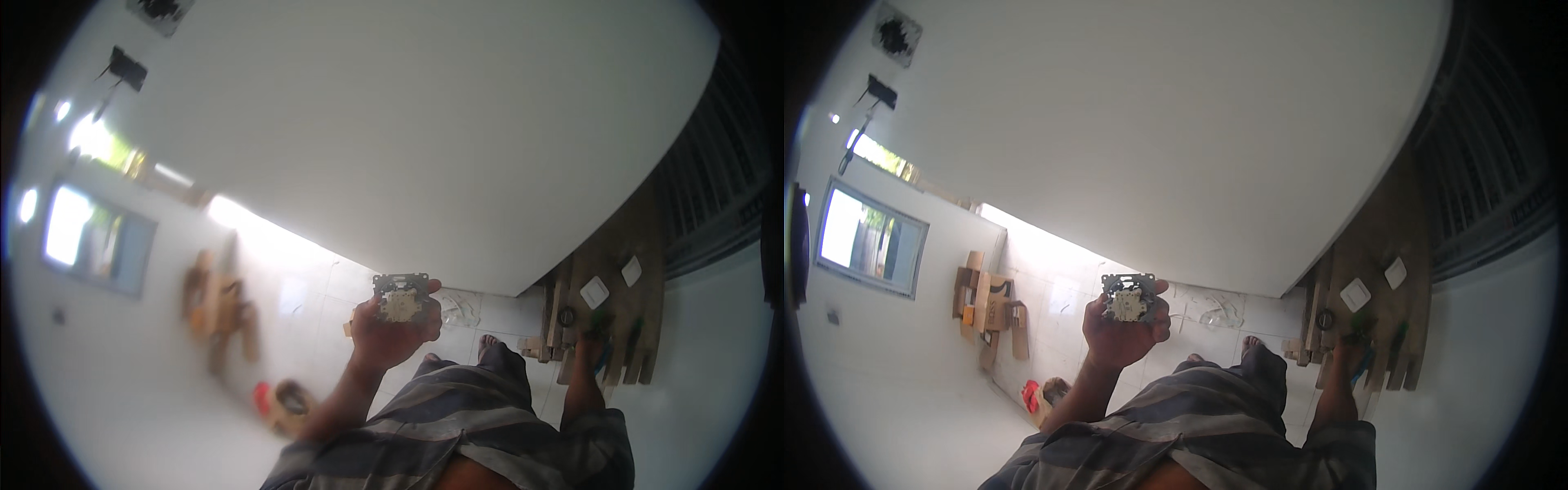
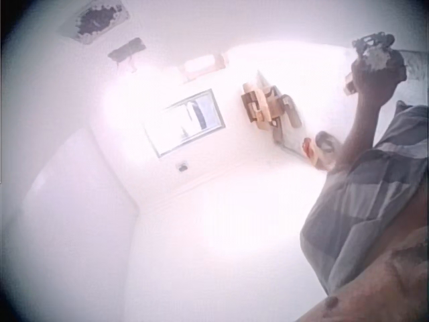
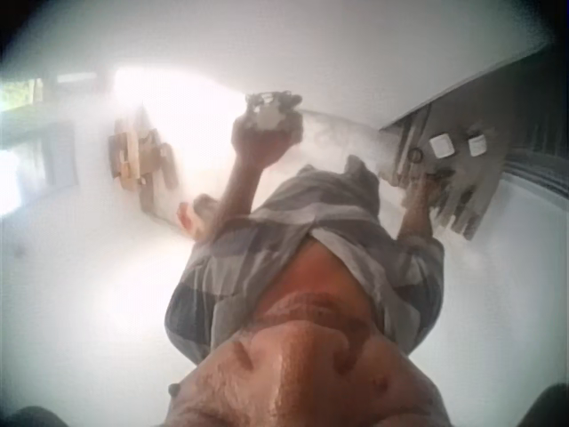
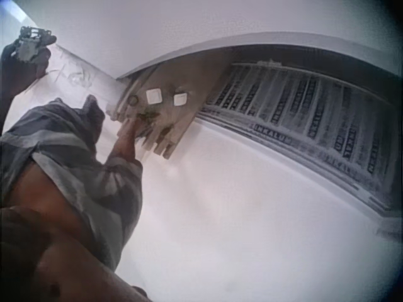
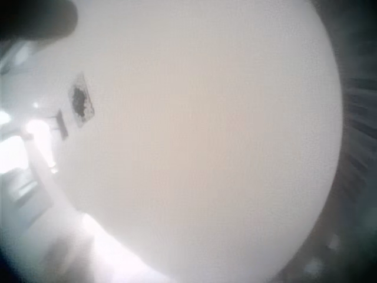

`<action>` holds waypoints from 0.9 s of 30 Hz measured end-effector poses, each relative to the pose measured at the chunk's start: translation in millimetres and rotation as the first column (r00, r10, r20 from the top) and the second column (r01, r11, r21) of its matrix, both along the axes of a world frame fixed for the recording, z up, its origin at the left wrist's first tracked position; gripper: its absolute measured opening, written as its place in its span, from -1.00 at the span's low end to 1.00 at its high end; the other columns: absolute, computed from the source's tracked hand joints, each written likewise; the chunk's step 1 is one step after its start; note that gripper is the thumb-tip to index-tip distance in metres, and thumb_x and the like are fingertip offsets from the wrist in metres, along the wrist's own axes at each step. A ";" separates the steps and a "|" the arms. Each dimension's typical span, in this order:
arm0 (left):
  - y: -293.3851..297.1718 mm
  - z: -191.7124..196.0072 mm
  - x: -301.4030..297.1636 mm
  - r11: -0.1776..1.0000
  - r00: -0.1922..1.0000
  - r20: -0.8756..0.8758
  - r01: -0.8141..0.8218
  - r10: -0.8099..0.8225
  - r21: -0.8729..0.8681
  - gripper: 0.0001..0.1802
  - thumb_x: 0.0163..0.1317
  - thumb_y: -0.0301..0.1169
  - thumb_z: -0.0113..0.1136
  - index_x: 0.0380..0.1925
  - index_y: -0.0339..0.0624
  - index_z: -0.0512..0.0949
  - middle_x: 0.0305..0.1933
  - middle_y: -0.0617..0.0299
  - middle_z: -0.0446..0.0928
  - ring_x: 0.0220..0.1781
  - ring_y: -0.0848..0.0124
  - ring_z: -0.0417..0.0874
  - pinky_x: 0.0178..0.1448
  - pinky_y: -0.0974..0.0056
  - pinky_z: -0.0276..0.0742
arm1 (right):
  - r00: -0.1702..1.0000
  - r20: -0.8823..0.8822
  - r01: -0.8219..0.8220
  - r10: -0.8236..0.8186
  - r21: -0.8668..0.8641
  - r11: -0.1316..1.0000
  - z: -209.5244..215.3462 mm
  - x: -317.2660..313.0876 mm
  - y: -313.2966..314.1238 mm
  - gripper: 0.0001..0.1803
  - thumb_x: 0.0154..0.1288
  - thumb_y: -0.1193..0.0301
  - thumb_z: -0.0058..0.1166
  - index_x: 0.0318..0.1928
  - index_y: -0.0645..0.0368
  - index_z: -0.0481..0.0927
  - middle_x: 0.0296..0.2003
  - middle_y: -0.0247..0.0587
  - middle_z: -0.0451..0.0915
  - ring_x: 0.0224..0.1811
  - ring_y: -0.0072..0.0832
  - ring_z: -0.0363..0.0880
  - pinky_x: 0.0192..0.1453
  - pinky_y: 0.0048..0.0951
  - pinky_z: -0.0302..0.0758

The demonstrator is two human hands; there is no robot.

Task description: The person strips and twists wires, wraps them with electrical tape, and secures a wall outlet into a wall box using pliers and a screwdriver. The outlet is mounted to the wall and the wires are connected to its terminals.

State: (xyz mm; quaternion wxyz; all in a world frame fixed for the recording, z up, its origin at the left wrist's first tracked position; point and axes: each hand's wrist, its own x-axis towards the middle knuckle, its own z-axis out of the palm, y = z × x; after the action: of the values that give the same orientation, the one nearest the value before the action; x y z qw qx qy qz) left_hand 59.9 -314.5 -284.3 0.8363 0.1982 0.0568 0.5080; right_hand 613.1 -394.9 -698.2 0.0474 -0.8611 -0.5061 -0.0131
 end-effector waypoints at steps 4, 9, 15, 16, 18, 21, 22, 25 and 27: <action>-1.8 -6.7 2.6 0.996 0.996 -0.011 -0.088 0.088 0.004 -0.13 0.52 0.13 -0.01 0.55 -0.38 0.27 0.46 0.01 0.48 0.24 0.08 0.61 0.23 0.04 0.55 | 0.977 0.045 -0.198 0.207 -0.157 0.968 -7.5 6.0 11.1 -0.48 0.46 0.12 0.17 0.21 0.26 0.61 0.10 0.15 0.70 0.16 0.07 0.67 0.25 0.06 0.59; -6.3 -10.5 8.5 0.989 0.988 0.036 -0.150 0.150 -0.002 -0.14 0.55 0.10 -0.04 0.56 -0.39 0.24 0.45 -0.01 0.49 0.37 0.02 0.59 0.39 -0.03 0.55 | 0.795 -0.541 0.266 -0.273 -0.093 0.960 12.0 -11.1 14.3 -0.36 0.41 0.16 0.23 0.41 0.09 0.43 0.17 0.10 0.64 0.22 0.05 0.63 0.13 0.15 0.64; -5.8 -20.3 6.4 0.989 0.988 0.040 -0.149 0.149 0.000 -0.15 0.56 0.10 -0.08 0.56 -0.38 0.23 0.43 -0.08 0.49 0.33 0.00 0.64 0.39 -0.02 0.58 | 0.271 -0.881 0.681 -0.387 -0.108 0.724 56.3 -43.6 -13.0 -0.16 0.36 0.23 0.28 0.61 -0.05 0.27 0.19 0.05 0.59 0.28 -0.01 0.59 -0.03 0.18 0.71; -5.5 -19.6 6.7 0.988 0.987 0.044 -0.154 0.154 -0.011 -0.15 0.56 0.10 -0.08 0.56 -0.38 0.23 0.43 -0.09 0.49 0.32 0.00 0.64 0.39 -0.02 0.58 | 0.300 -0.889 0.665 -0.345 -0.065 0.744 59.6 -44.7 -17.4 -0.20 0.34 0.28 0.25 0.57 0.00 0.30 0.11 0.02 0.59 0.16 -0.06 0.60 -0.10 0.11 0.70; -7.5 -19.9 10.4 0.983 0.983 0.018 -0.181 0.180 0.038 -0.16 0.57 0.10 -0.09 0.56 -0.39 0.23 0.43 -0.08 0.49 0.32 0.00 0.64 0.38 -0.02 0.59 | 0.339 -0.908 0.623 -0.247 0.020 0.782 57.9 -59.7 -23.9 -0.27 0.30 0.38 0.19 0.49 0.11 0.36 -0.05 -0.04 0.57 -0.07 -0.14 0.62 -0.24 -0.03 0.66; -4.0 -21.1 11.7 0.979 0.981 0.033 -0.191 0.189 0.064 -0.16 0.57 0.10 -0.10 0.55 -0.38 0.23 0.45 -0.08 0.47 0.32 0.01 0.63 0.38 -0.03 0.59 | 0.407 -0.906 0.560 -0.113 0.150 0.815 66.3 -88.6 -37.5 -0.37 0.23 0.54 0.10 0.37 0.27 0.45 -0.29 -0.12 0.55 -0.42 -0.27 0.66 -0.45 -0.23 0.60; -3.0 -20.7 13.9 0.979 0.981 0.044 -0.191 0.188 0.067 -0.17 0.57 0.10 -0.10 0.55 -0.38 0.24 0.45 -0.08 0.46 0.32 0.02 0.63 0.38 -0.03 0.60 | 0.316 -0.945 0.539 -0.089 0.101 0.836 68.5 -95.9 -37.8 -0.47 0.26 0.53 0.08 0.28 0.27 0.48 -0.32 -0.17 0.56 -0.50 -0.33 0.62 -0.50 -0.28 0.55; -5.0 -16.1 21.8 0.971 0.969 0.072 -0.239 0.238 0.019 -0.19 0.56 0.08 -0.08 0.56 -0.32 0.25 0.49 -0.06 0.42 0.33 0.02 0.62 0.40 -0.04 0.60 | 0.112 -0.992 0.408 -0.053 -0.003 0.913 85.5 -125.2 -20.8 -0.66 0.30 0.53 0.05 0.09 0.28 0.53 -0.39 -0.23 0.60 -0.65 -0.44 0.56 -0.59 -0.35 0.48; -8.9 -24.0 20.0 0.968 0.965 0.077 -0.250 0.250 -0.002 -0.20 0.50 0.00 0.06 0.54 -0.35 0.26 0.53 -0.04 0.37 0.36 -0.01 0.56 0.37 -0.06 0.55 | 0.112 -0.991 0.269 -0.070 -0.037 0.962 118.0 -151.9 -6.5 -0.66 0.28 0.54 0.03 0.07 0.28 0.53 -0.41 -0.19 0.59 -0.63 -0.44 0.58 -0.57 -0.33 0.51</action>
State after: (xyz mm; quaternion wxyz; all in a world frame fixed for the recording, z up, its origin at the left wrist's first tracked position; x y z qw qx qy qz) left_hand 79.9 -323.3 -308.4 0.7664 0.1733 0.0474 0.6167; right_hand 461.2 -401.3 -580.2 0.4312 -0.7017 -0.2450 0.5115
